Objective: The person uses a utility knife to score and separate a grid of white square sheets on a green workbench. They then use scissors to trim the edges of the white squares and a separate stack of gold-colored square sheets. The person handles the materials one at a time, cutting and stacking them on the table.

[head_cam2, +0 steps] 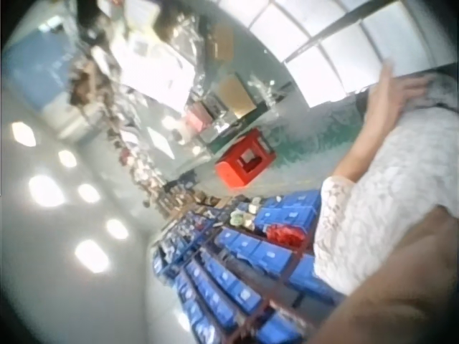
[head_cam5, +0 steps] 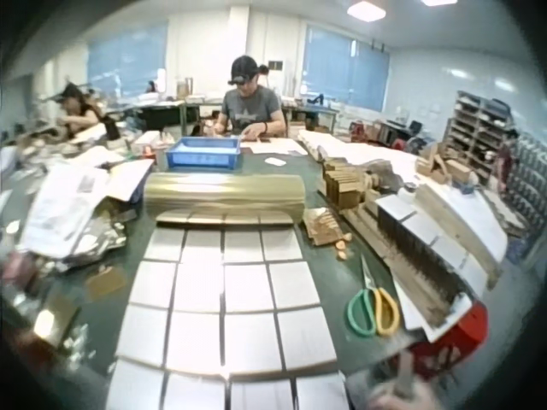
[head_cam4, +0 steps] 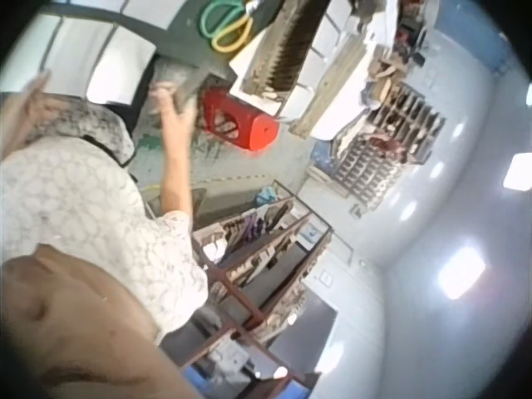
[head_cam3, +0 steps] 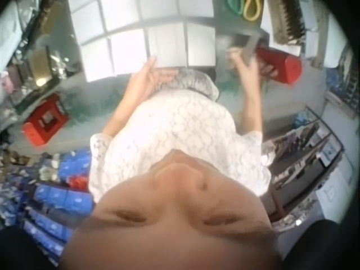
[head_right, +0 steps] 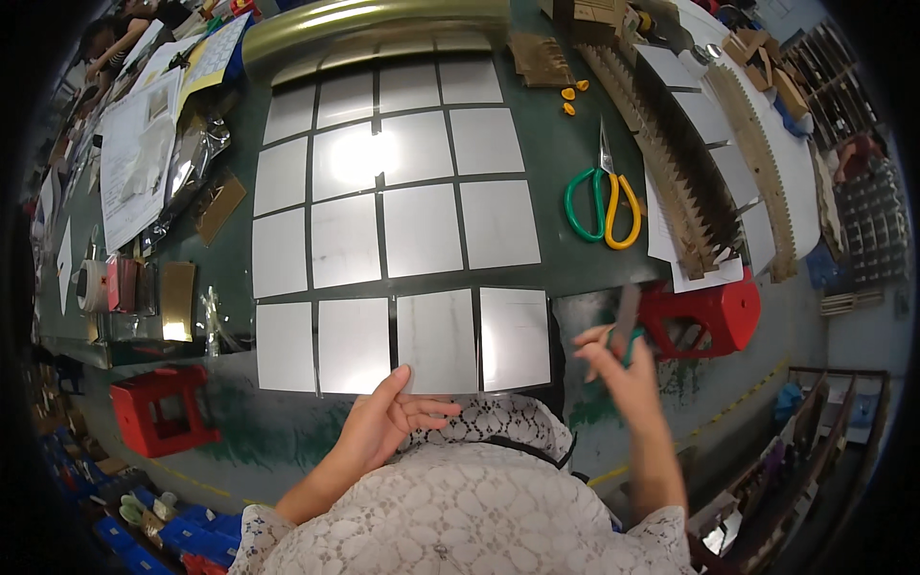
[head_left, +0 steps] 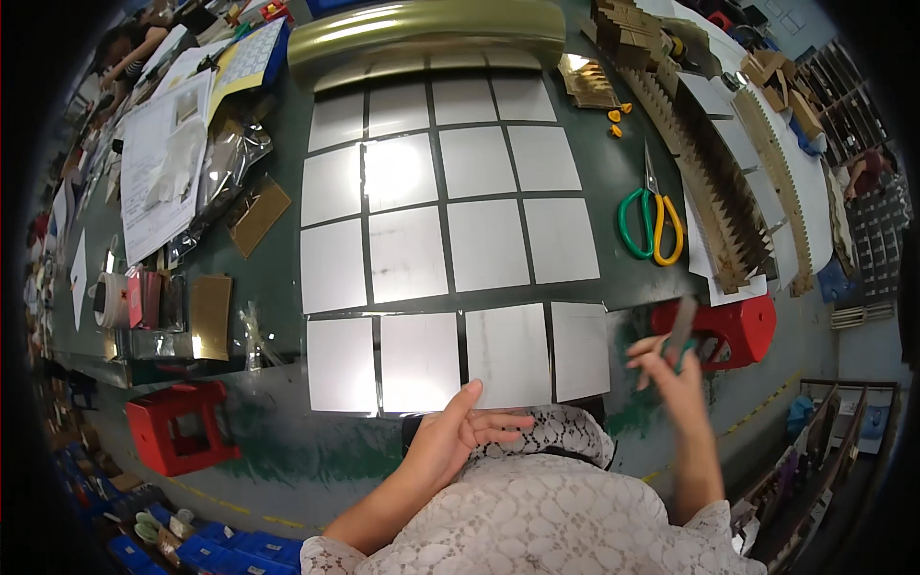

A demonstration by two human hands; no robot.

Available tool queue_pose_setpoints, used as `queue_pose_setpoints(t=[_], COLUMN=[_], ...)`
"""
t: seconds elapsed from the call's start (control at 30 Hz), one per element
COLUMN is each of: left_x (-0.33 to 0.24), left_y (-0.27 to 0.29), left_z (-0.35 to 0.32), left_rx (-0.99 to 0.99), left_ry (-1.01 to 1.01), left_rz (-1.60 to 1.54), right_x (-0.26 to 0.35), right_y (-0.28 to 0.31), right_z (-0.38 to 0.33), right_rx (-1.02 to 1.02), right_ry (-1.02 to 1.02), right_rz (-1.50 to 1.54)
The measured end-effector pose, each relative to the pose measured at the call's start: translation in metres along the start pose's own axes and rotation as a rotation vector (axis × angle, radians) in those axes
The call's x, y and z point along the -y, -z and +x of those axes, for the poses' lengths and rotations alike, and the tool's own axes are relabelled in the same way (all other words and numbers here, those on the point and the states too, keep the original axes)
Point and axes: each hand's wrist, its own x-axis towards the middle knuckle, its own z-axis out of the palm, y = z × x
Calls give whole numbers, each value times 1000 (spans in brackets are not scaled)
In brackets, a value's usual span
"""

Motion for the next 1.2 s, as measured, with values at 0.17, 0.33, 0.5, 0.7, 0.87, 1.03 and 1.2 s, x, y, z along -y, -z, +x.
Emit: queue_pose_setpoints(t=[0.17,0.33,0.5,0.7,0.87,1.03,1.2], left_x=[0,15,27,-15,-4,-6,-19], left_y=[3,32,133,122,135,124,124], left_z=[-3,3,-15,-28,-58,-52,-42], left_rx=[-17,47,-128,-582,-457,-504,-542], left_ry=[31,-223,-474,-773,-686,-706,-728], left_rz=[63,-61,-230,-86,-41,-44,45], right_x=[-47,-13,-4,-5,7,38,26], right_y=[-66,-71,-75,-74,-57,-62,-64], right_z=[-22,-25,-50,-74,-72,-47,-66], right_rx=[-131,-155,-89,-57,-14,41,17], right_ry=[-186,-20,74,33,68,67,28], right_rz=[581,449,321,177,42,19,-5])
